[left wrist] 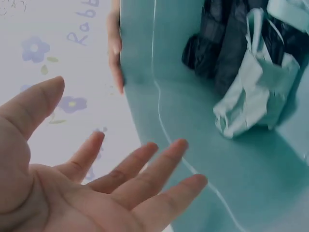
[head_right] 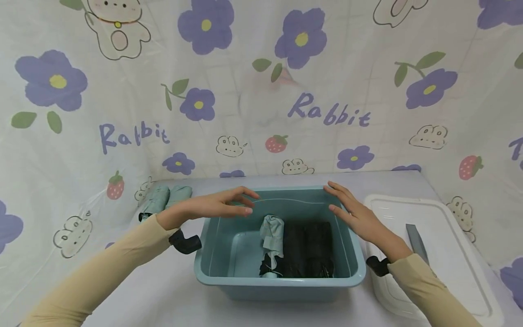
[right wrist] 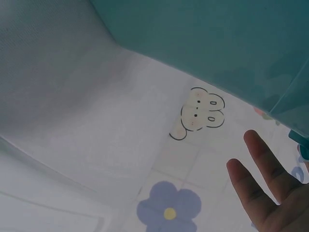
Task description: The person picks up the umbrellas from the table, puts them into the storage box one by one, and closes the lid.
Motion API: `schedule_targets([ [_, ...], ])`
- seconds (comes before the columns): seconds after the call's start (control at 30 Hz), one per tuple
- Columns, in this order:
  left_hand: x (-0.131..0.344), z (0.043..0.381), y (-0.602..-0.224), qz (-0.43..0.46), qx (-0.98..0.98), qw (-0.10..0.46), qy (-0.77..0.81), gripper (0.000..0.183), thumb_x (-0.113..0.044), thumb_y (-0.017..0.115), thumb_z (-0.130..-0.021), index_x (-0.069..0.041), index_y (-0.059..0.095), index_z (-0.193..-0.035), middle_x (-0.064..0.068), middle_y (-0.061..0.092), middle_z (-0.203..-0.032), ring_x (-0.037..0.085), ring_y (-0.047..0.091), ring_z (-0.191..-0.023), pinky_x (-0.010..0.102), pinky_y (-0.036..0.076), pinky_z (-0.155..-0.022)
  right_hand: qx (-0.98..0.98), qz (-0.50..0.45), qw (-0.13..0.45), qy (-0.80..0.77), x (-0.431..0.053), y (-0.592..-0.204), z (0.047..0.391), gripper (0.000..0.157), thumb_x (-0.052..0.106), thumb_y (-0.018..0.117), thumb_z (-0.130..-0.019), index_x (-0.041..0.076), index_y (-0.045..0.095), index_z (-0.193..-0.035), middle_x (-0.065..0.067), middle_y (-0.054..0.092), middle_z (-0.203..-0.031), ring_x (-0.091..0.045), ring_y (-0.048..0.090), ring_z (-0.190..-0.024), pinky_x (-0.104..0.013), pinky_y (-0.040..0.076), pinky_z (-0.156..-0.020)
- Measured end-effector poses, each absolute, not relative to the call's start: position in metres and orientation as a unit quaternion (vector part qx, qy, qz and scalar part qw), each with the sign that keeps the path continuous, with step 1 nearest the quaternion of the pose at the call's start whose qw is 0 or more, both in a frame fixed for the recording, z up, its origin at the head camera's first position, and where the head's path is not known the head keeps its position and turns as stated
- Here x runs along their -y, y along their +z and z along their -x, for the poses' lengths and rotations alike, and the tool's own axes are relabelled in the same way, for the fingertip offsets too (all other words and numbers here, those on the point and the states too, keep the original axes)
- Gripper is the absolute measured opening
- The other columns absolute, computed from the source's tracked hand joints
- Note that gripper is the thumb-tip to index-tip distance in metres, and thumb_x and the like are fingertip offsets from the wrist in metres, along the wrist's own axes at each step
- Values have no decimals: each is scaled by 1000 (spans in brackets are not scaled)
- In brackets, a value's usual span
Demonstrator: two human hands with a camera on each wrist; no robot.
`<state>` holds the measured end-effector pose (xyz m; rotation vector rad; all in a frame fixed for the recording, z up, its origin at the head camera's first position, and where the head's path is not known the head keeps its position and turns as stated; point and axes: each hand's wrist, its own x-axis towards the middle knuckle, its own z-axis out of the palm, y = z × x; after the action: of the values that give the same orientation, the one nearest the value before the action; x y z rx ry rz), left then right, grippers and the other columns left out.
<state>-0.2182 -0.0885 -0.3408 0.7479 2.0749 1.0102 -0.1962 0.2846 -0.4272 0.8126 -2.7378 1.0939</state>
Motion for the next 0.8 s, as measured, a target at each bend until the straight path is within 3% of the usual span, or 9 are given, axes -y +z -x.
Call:
schedule_targets([
  [0.3, 118, 226, -346, -328, -821, 221, 412, 43, -33, 54, -94, -23, 40, -133, 3, 44, -136, 21, 48, -122, 43, 42, -97, 893, -265, 42, 363, -284, -428, 197, 52, 19, 44, -99, 25, 24, -147, -6, 14, -154, -40, 15, -139, -71, 19, -96],
  [0.47, 130, 229, -348, -342, -817, 182, 427, 42, -26, 55, -94, -20, 40, -133, 5, 45, -136, 24, 47, -123, 44, 42, -98, 892, -265, 43, 364, -284, -427, 197, 52, 19, 43, -99, 25, 24, -147, -6, 14, -154, -40, 15, -138, -71, 18, -96],
  [0.8, 155, 239, -373, -312, -818, 112, 470, 36, -28, 53, -95, -23, 45, -130, 3, 48, -133, 21, 50, -122, 40, 45, -96, 891, -266, 38, 365, -282, -426, 196, 53, 17, 44, -99, 24, 24, -147, -6, 13, -154, -40, 15, -139, -70, 19, -96],
])
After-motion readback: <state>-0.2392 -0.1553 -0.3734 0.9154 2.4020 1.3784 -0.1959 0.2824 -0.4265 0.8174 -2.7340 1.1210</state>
